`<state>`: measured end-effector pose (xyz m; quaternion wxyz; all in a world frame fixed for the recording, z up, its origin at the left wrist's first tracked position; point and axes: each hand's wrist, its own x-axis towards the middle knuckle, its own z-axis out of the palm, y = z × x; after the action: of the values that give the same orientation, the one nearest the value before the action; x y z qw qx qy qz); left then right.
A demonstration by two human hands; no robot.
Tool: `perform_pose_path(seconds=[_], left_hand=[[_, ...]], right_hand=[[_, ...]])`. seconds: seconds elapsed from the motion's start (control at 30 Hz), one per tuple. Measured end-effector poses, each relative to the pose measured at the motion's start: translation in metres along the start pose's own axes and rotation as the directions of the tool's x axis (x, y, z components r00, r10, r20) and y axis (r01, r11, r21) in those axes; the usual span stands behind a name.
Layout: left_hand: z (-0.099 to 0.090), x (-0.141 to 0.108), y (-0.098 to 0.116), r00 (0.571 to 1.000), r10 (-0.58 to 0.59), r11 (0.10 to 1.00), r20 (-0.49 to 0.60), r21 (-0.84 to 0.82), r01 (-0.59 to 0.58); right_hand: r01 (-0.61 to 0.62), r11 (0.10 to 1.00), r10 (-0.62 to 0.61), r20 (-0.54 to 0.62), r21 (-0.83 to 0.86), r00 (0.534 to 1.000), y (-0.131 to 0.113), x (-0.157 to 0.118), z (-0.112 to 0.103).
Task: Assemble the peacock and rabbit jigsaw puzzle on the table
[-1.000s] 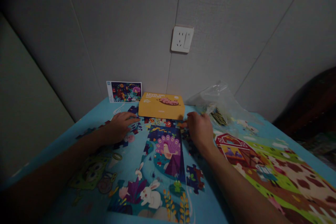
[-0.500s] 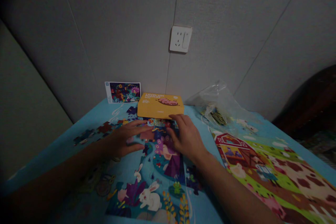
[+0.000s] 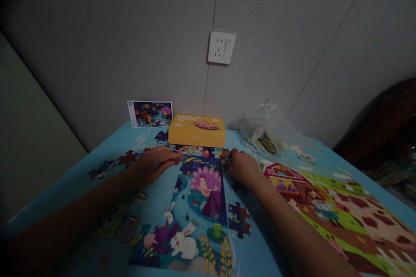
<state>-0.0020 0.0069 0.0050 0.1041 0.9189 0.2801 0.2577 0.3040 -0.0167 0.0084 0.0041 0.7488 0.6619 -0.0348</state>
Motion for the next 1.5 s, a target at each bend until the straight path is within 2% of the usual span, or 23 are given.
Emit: perform_pose_path(seconds=[0.13,0.3,0.43,0.53,0.63,0.7,0.77,0.9,1.0,1.13,1.3,1.37,1.43,1.5], left_hand=[[0.000,0.000,-0.001,1.000,-0.001,1.000,0.004,0.005,0.001],[0.001,-0.001,-0.001,1.000,-0.010,1.000,-0.009,-0.002,0.010],[0.002,-0.001,-0.001,1.000,0.000,1.000,-0.007,0.006,0.000],[0.001,-0.001,-0.002,1.000,-0.010,1.000,-0.007,0.017,0.010],[0.001,-0.001,-0.002,1.000,-0.012,1.000,-0.003,0.019,0.012],[0.001,-0.001,-0.003,1.000,-0.007,1.000,-0.004,0.013,0.007],[0.002,-0.001,-0.004,1.000,-0.005,1.000,-0.006,0.011,0.005],[0.003,-0.002,-0.005,1.000,-0.017,1.000,-0.002,0.023,0.017],[0.003,-0.001,-0.005,1.000,-0.002,1.000,-0.013,0.027,0.003],[0.004,-0.001,-0.006,0.999,0.019,1.000,-0.031,0.017,-0.018],[0.003,0.000,-0.005,1.000,-0.008,1.000,-0.014,0.007,0.009],[0.003,0.000,-0.005,0.998,-0.057,0.998,-0.027,-0.007,0.057],[0.005,-0.001,-0.005,0.991,-0.123,0.992,-0.045,-0.044,0.121],[0.007,-0.002,-0.005,0.985,-0.171,0.982,-0.038,-0.084,0.167]], right_hand=[[-0.025,1.000,0.025,-0.025,0.014,0.999,0.006,0.003,-0.001],[0.060,0.994,-0.062,0.023,0.095,0.998,0.013,0.000,-0.008],[0.023,0.980,-0.030,0.032,0.198,0.999,0.014,0.001,-0.015],[0.012,0.954,-0.002,-0.035,0.300,0.999,0.014,0.004,-0.024],[-0.035,0.926,0.100,-0.155,0.376,0.983,0.015,0.005,-0.031],[-0.068,0.927,0.160,-0.225,0.369,0.961,0.016,0.005,-0.034],[-0.080,0.939,0.168,-0.240,0.335,0.956,0.016,0.004,-0.035],[-0.039,0.972,0.061,-0.089,0.232,0.994,0.013,0.001,-0.028],[0.012,0.985,-0.015,0.017,0.171,1.000,0.013,0.000,-0.016],[-0.026,0.972,0.012,0.061,0.234,0.998,0.015,0.001,-0.008],[-0.043,0.966,0.017,0.103,0.256,0.994,0.013,0.002,-0.012],[-0.001,0.971,-0.004,0.021,0.237,1.000,0.009,-0.001,-0.014],[0.122,0.966,-0.091,-0.142,0.230,0.986,0.000,-0.006,-0.015],[0.322,0.911,-0.241,-0.302,0.256,0.922,-0.014,-0.015,-0.013]])
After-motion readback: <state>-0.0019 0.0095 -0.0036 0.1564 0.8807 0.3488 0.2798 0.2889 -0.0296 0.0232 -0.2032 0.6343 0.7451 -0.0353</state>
